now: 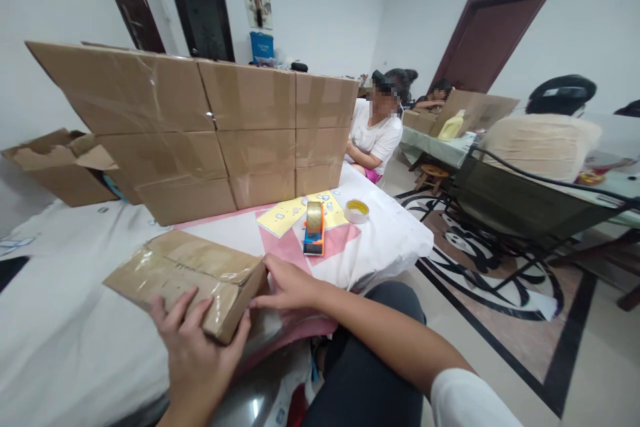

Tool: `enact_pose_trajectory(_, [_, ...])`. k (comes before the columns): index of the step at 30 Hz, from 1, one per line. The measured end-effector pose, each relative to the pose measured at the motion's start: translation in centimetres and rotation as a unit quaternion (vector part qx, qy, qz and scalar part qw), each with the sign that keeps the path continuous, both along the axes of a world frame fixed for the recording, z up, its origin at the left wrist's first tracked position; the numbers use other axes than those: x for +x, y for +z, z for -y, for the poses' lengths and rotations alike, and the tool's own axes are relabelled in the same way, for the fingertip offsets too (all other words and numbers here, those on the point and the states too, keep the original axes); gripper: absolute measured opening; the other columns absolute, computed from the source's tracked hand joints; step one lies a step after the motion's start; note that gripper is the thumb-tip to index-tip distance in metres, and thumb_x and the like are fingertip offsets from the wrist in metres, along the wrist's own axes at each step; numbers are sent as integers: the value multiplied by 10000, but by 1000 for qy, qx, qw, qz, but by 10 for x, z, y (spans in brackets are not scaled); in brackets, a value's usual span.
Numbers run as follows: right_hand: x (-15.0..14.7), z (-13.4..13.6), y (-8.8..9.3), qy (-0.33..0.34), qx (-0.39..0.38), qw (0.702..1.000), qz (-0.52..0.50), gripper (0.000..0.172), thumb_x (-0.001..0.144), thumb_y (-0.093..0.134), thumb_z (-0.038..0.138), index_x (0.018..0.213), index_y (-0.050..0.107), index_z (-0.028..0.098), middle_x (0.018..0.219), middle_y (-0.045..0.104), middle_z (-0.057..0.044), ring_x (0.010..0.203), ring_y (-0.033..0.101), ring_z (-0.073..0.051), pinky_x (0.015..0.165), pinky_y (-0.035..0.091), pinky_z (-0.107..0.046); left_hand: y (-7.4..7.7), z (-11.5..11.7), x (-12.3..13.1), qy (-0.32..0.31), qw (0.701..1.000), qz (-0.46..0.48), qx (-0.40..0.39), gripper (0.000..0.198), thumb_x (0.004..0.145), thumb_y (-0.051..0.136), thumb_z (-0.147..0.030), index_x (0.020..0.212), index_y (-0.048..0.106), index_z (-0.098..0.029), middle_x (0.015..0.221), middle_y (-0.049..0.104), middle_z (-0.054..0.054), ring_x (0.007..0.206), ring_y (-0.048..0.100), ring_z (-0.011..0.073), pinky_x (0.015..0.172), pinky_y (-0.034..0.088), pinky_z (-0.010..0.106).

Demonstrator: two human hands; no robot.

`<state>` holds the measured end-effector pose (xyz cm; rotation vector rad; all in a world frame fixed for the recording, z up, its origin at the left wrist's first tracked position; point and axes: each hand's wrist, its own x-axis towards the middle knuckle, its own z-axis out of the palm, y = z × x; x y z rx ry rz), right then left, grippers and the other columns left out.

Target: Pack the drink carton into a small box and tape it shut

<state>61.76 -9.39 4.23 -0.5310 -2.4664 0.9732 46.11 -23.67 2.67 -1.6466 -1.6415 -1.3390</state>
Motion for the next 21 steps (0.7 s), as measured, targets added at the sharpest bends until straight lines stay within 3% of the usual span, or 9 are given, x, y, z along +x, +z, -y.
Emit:
enact_pose_trajectory(9, [-3, -2, 6, 14, 11, 1000, 16, 554, 779, 770, 581, 1033, 466, 194, 1051, 588, -61, 923, 584, -213, 756, 471, -299, 4, 1, 3, -5, 1000, -12, 7, 829, 662, 874, -257, 1328, 382, -223, 1363, 397, 179, 1390, 401, 405, 1204, 198, 739])
enact_pose_trajectory(21, [-4, -5, 3, 14, 31, 999, 5, 514, 775, 770, 590, 933, 450, 219, 946, 565, -9, 842, 557, -178, 718, 443, -277, 2, 1, 1, 14, 1000, -20, -3, 794, 679, 859, -304, 1309, 383, -225, 1348, 414, 184, 1379, 405, 434, 1192, 235, 740])
